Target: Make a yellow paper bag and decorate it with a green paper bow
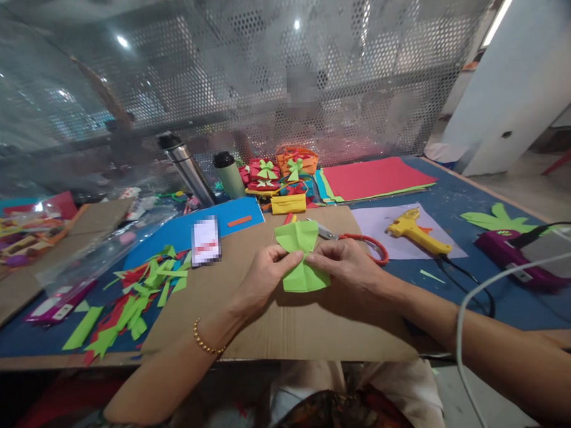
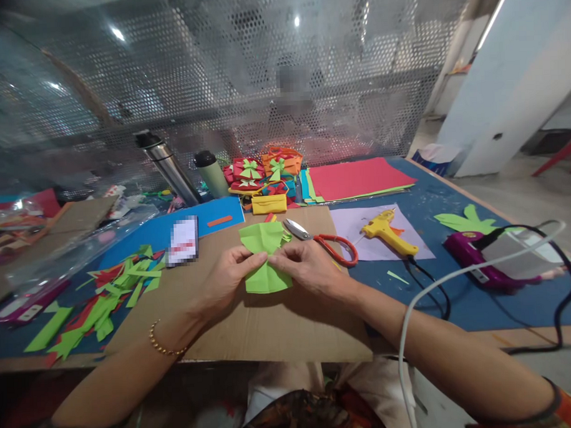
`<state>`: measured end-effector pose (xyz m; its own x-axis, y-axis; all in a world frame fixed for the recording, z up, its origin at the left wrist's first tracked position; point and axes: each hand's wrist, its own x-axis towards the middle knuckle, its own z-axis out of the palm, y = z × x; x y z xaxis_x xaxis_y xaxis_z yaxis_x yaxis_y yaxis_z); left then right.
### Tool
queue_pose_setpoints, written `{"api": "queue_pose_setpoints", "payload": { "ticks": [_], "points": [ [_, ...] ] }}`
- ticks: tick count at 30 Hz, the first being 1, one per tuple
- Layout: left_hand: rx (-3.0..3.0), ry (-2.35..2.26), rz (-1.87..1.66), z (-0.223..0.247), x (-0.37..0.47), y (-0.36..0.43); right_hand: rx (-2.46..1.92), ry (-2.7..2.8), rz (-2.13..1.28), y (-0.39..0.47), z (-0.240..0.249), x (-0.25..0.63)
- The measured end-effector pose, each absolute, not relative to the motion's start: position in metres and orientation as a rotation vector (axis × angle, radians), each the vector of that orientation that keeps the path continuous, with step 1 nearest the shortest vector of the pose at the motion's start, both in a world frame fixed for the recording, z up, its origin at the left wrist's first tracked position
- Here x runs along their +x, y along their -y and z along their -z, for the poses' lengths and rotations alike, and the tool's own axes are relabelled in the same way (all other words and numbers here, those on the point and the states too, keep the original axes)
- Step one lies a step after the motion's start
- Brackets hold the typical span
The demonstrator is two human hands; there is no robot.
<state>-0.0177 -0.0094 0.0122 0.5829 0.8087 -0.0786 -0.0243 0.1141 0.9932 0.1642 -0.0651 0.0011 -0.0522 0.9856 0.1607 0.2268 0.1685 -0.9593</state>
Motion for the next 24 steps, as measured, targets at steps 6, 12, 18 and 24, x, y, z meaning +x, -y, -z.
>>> {"api": "queue_pose_setpoints", "payload": {
  "ticks": [6,12,18,24],
  "points": [
    [1.297,-0.729,-0.663,-0.016,-0.019,0.009,-1.233,1.543,-0.964,0.067,-0.006,0.166],
    [1.334,-0.718,-0.685,-0.018,-0.019,0.005,-1.282,1.55,-0.909,0.068,-0.005,0.166],
    [1.45,-0.741,-0.629,-0.022,-0.024,-0.004,-1.265,1.549,-0.896,0.067,-0.003,0.166],
    [1.465,-0.712,-0.638,-0.022,-0.022,-0.006,-1.261,1.58,-0.917,0.065,-0.002,0.168]
  ]
}}
